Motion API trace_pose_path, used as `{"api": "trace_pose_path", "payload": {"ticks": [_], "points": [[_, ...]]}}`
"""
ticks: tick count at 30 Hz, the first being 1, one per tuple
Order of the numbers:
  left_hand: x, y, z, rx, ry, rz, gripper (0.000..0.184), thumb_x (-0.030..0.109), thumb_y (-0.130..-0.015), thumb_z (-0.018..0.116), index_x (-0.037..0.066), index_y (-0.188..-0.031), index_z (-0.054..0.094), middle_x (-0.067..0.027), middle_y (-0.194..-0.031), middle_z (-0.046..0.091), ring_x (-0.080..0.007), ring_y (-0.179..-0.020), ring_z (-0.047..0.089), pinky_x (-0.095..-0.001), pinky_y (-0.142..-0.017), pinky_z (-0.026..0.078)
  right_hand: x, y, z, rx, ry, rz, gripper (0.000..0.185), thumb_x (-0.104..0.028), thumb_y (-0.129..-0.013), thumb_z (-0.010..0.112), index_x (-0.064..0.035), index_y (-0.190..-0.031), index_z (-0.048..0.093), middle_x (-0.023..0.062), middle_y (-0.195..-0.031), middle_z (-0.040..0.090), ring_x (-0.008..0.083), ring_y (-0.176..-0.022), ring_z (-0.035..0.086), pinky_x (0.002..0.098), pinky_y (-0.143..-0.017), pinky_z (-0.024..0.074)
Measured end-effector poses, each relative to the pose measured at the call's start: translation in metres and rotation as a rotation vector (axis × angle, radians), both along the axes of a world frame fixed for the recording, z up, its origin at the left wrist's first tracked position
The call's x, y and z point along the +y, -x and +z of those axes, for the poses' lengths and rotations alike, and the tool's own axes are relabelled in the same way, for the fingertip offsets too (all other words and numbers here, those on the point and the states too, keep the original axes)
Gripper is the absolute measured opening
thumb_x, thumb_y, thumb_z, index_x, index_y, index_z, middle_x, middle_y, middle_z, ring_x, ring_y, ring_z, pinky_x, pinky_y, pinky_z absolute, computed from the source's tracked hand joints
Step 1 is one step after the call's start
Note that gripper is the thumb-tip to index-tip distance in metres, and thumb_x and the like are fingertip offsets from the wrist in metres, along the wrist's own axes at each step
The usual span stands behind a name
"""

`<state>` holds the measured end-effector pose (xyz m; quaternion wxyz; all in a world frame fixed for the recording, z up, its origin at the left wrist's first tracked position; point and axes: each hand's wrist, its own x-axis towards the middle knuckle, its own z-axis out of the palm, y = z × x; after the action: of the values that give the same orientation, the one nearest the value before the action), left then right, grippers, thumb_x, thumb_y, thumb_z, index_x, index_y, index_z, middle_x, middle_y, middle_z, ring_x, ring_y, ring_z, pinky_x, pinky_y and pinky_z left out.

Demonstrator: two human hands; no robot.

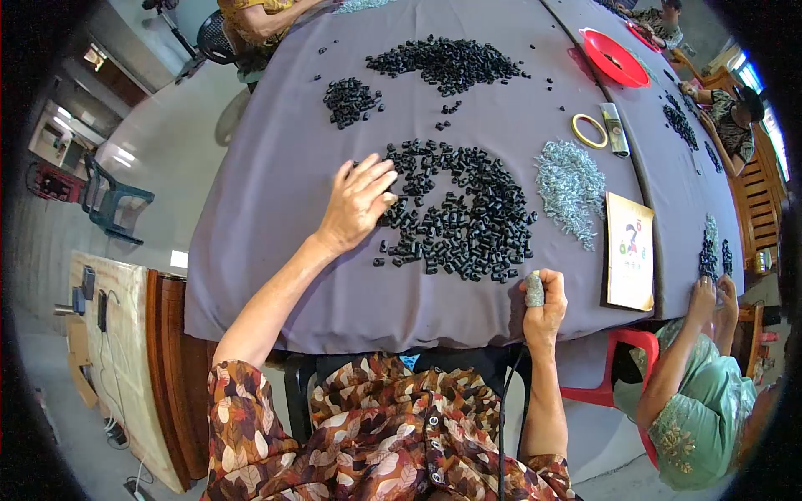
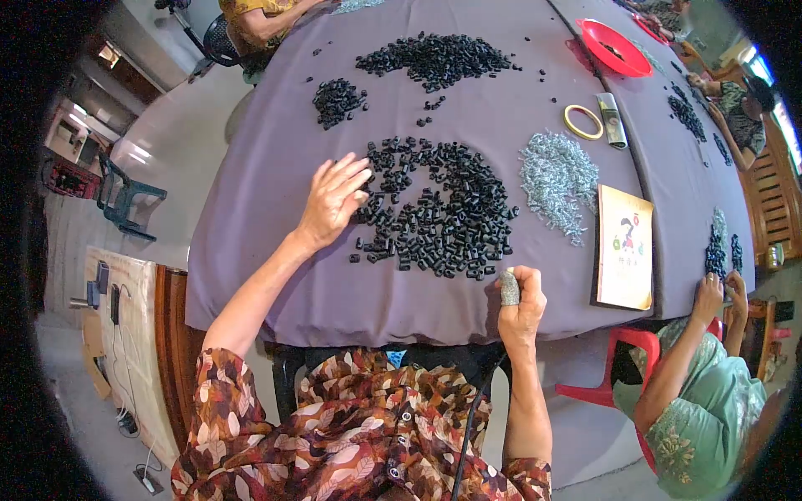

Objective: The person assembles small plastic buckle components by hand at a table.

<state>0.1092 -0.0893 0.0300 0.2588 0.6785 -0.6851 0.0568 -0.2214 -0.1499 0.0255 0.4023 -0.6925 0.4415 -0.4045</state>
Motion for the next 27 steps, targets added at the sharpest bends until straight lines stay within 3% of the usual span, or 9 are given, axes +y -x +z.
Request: {"api": "trace_pose_path", "payload": {"ticks": [1,2,4,9,12,16,18,27], "points": [[-0.009,0.013,0.005,0.024,0.068,-0.029,0.036,0.023,-0.086,0.052,0.006,-0.117,0.056,-0.0097,-0.126,0.052,-0.0263,-0.126,0.039,-0.0452,-0.104,0.025,0.001,-0.001,0.001,-0.002,0.014,-0.001,0.002,-0.001,-0.085,0.049,-0.0023,-0.087,0.05,0.0044,-0.069,0.059,0.011,-0.064,0.056,0.0249,-0.06,0.0447],[-0.02,0.021,0.008,0.069,0.078,-0.13,0.038,0.023,-0.086,0.052,0.005,-0.12,0.054,-0.0106,-0.127,0.051,-0.0283,-0.125,0.039,-0.0445,-0.104,0.025,0.001,-0.001,0.002,-0.003,0.028,0.001,0.002,-0.001,-0.085,0.049,-0.0023,-0.087,0.05,0.0043,-0.069,0.059,0.0111,-0.064,0.056,0.0249,-0.061,0.0447],[-0.047,0.043,0.004,0.062,0.083,-0.31,0.045,0.031,-0.087,0.052,0.004,-0.123,0.05,-0.0133,-0.128,0.049,-0.0311,-0.126,0.037,-0.0462,-0.104,0.025,0.0,0.0,-0.001,-0.006,0.006,0.001,0.002,-0.001,-0.085,0.049,-0.0024,-0.086,0.05,0.0041,-0.069,0.058,0.011,-0.064,0.055,0.025,-0.061,0.0446],[-0.092,0.109,0.0,-0.11,0.001,-0.327,0.081,0.063,-0.08,0.044,0.003,-0.133,0.035,-0.0164,-0.14,0.03,-0.0316,-0.132,0.024,-0.0514,-0.106,0.014,0.001,0.0,-0.002,0.003,-0.022,-0.001,0.002,-0.001,-0.085,0.05,-0.0025,-0.087,0.05,0.0041,-0.069,0.058,0.0109,-0.065,0.055,0.0252,-0.061,0.0446],[-0.099,0.116,-0.012,-0.112,-0.075,-0.301,0.084,0.066,-0.08,0.041,0.001,-0.133,0.035,-0.0176,-0.14,0.03,-0.0322,-0.132,0.023,-0.0522,-0.106,0.014,0.0,0.0,-0.002,0.0,-0.01,0.003,0.002,-0.001,-0.085,0.05,-0.0025,-0.087,0.049,0.0042,-0.07,0.058,0.0108,-0.065,0.054,0.0251,-0.061,0.0443],[-0.084,0.109,-0.018,-0.04,-0.1,-0.291,0.083,0.065,-0.082,0.038,0.0,-0.134,0.032,-0.0188,-0.141,0.028,-0.0319,-0.133,0.021,-0.0509,-0.107,0.013,0.001,0.0,-0.003,-0.015,-0.021,0.003,0.002,-0.001,-0.086,0.049,-0.0025,-0.087,0.05,0.0039,-0.07,0.058,0.0103,-0.065,0.054,0.0248,-0.06,0.044],[-0.071,0.097,-0.018,-0.1,-0.108,-0.245,0.08,0.06,-0.082,0.043,0.001,-0.134,0.032,-0.018,-0.142,0.027,-0.0312,-0.133,0.022,-0.0493,-0.108,0.014,0.001,0.001,-0.004,-0.023,-0.02,0.006,0.002,-0.001,-0.086,0.049,-0.0025,-0.087,0.05,0.0037,-0.069,0.058,0.0098,-0.065,0.054,0.0244,-0.059,0.0438],[-0.022,0.062,-0.007,-0.149,-0.189,-0.207,0.079,0.059,-0.081,0.047,0.003,-0.135,0.033,-0.0146,-0.142,0.029,-0.0293,-0.134,0.021,-0.0537,-0.107,0.008,0.002,-0.002,0.001,-0.046,0.0,0.017,0.003,-0.001,-0.086,0.049,-0.0026,-0.087,0.051,0.0032,-0.068,0.058,0.0079,-0.062,0.052,0.0226,-0.057,0.0422]]}}
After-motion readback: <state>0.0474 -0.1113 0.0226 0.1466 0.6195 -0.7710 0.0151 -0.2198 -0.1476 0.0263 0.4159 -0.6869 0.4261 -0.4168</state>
